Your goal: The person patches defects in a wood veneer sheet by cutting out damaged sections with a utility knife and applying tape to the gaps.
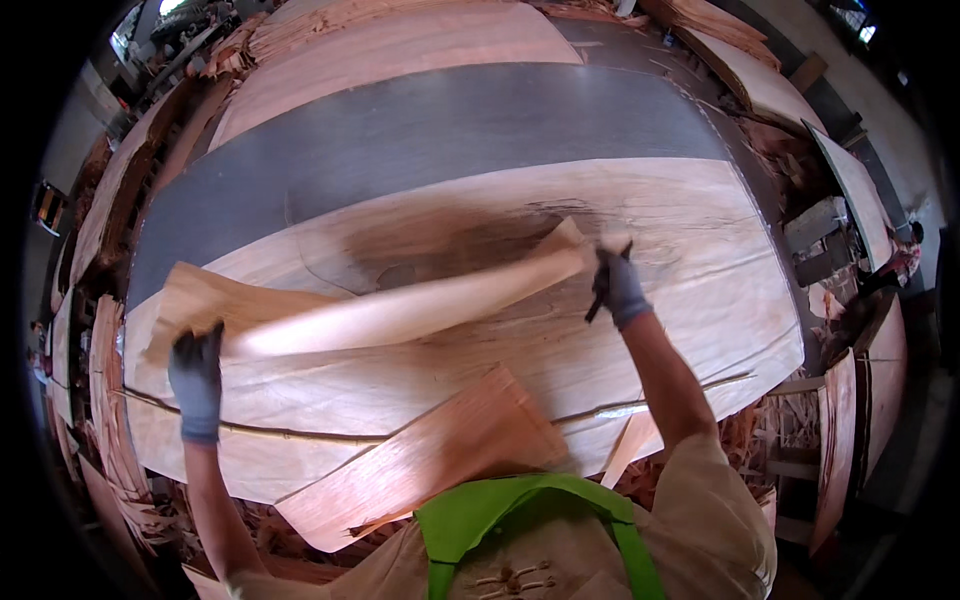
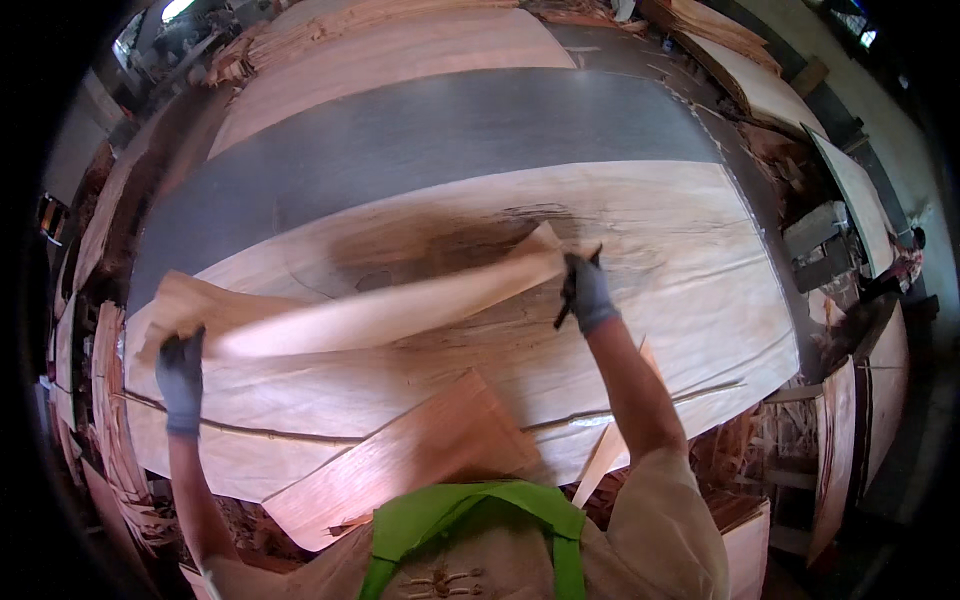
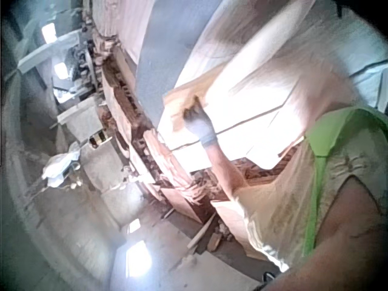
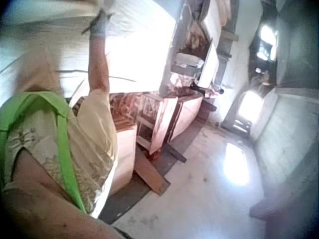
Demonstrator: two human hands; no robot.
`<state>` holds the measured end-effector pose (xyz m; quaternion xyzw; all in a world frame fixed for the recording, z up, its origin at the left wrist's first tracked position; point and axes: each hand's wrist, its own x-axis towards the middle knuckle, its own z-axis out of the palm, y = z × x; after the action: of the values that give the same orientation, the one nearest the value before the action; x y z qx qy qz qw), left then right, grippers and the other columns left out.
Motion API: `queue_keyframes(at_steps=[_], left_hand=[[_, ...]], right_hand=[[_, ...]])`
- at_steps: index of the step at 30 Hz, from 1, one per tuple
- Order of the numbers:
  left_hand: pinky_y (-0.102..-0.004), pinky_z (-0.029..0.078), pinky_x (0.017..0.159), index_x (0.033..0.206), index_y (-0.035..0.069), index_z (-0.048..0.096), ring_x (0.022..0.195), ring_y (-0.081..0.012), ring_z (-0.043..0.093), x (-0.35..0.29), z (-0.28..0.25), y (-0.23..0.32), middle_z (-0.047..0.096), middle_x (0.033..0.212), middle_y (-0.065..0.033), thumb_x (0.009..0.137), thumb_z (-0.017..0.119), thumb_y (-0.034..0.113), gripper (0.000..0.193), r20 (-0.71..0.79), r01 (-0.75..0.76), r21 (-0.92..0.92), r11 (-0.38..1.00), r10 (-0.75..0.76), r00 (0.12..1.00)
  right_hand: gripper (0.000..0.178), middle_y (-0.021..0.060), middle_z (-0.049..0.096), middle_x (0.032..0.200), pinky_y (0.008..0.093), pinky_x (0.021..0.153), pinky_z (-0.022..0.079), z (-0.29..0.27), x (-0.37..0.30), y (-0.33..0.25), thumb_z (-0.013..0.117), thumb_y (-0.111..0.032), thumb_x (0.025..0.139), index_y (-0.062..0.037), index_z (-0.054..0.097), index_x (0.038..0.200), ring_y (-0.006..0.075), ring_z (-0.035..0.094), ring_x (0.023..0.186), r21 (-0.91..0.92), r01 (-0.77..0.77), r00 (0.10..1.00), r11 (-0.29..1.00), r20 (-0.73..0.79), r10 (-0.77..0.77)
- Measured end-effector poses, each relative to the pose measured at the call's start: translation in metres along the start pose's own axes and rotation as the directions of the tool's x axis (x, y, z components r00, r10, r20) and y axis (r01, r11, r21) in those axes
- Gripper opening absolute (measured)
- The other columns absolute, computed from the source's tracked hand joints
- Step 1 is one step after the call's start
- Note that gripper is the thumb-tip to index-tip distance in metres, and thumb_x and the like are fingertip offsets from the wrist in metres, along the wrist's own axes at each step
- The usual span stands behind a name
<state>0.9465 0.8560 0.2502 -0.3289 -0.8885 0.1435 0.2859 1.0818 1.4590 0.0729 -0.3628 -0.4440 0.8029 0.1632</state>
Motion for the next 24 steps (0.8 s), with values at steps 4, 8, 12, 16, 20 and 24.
queue_keyframes(at_steps=[4, 8, 12, 16, 20, 24], left_hand=[[-0.0406, 0.047, 0.069, 0.121, 0.016, 0.059, 0.075, -0.0325, 0.056, 0.067, 0.075, -0.063, 0.058, 0.082, -0.0149, 0.080, 0.057, 0.005, 0.042, -0.018, 0.137, 0.104, 0.985, -0.136, 0.991], [-0.0400, 0.047, 0.077, 0.119, 0.017, 0.060, 0.084, -0.0311, 0.058, 0.123, 0.049, -0.069, 0.062, 0.095, -0.0127, 0.079, 0.055, 0.004, 0.043, -0.277, 0.174, 0.035, 0.984, -0.158, 0.948], [-0.0398, 0.045, 0.087, 0.116, 0.014, 0.061, 0.095, -0.0287, 0.059, 0.118, 0.029, -0.058, 0.063, 0.107, -0.0097, 0.077, 0.054, 0.001, 0.041, -0.386, 0.159, -0.016, 0.987, -0.153, 0.910], [-0.0434, 0.038, 0.100, 0.113, 0.013, 0.061, 0.102, -0.0265, 0.057, 0.097, 0.062, 0.001, 0.062, 0.110, -0.0079, 0.075, 0.056, 0.004, 0.039, -0.295, 0.062, -0.130, 0.990, -0.099, 0.950], [-0.0447, 0.038, 0.098, 0.110, 0.014, 0.062, 0.103, -0.0249, 0.057, 0.078, 0.106, 0.049, 0.062, 0.110, -0.0076, 0.075, 0.054, 0.004, 0.037, -0.160, 0.047, -0.240, 0.970, -0.087, 0.983], [-0.0440, 0.040, 0.095, 0.108, 0.014, 0.063, 0.102, -0.0247, 0.058, 0.073, 0.155, 0.093, 0.063, 0.110, -0.0071, 0.072, 0.053, 0.005, 0.038, -0.071, 0.086, -0.310, 0.947, -0.113, 0.991]], right_hand=[[0.012, 0.0011, 0.043, 0.055, 0.0269, 0.038, 0.033, 0.064, 0.036, -0.087, 0.055, -0.019, 0.089, -0.0081, 0.060, 0.091, 0.0128, 0.039, 0.040, 0.031, 0.160, 0.986, 0.987, 0.052, -0.161], [0.027, -0.0001, 0.032, 0.046, 0.0275, 0.040, 0.027, 0.091, 0.027, -0.172, 0.058, -0.024, 0.089, -0.0157, 0.045, 0.066, 0.0130, 0.031, 0.038, 0.190, 0.259, 0.922, 0.947, 0.242, -0.301], [0.026, -0.0015, 0.030, 0.045, 0.0273, 0.042, 0.028, 0.069, 0.005, -0.204, 0.057, -0.026, 0.090, -0.0162, 0.046, 0.069, 0.0122, 0.029, 0.038, 0.171, 0.357, 0.850, 0.918, 0.348, -0.396], [0.022, -0.0022, 0.043, 0.052, 0.0257, 0.038, 0.030, 0.000, 0.024, -0.183, 0.064, -0.026, 0.086, -0.0161, 0.050, 0.073, 0.0096, 0.035, 0.037, -0.105, 0.313, 0.947, 0.944, 0.107, -0.303], [0.023, -0.0026, 0.046, 0.055, 0.0260, 0.036, 0.030, -0.028, 0.052, -0.127, 0.072, -0.023, 0.079, -0.0151, 0.052, 0.072, 0.0087, 0.036, 0.037, -0.121, 0.161, 0.977, 0.980, -0.123, -0.176], [0.024, -0.0046, 0.044, 0.053, 0.0266, 0.034, 0.027, -0.067, 0.077, -0.076, 0.071, -0.025, 0.079, -0.0171, 0.050, 0.070, 0.0089, 0.033, 0.035, -0.177, 0.079, 0.948, 0.981, -0.291, -0.129]])
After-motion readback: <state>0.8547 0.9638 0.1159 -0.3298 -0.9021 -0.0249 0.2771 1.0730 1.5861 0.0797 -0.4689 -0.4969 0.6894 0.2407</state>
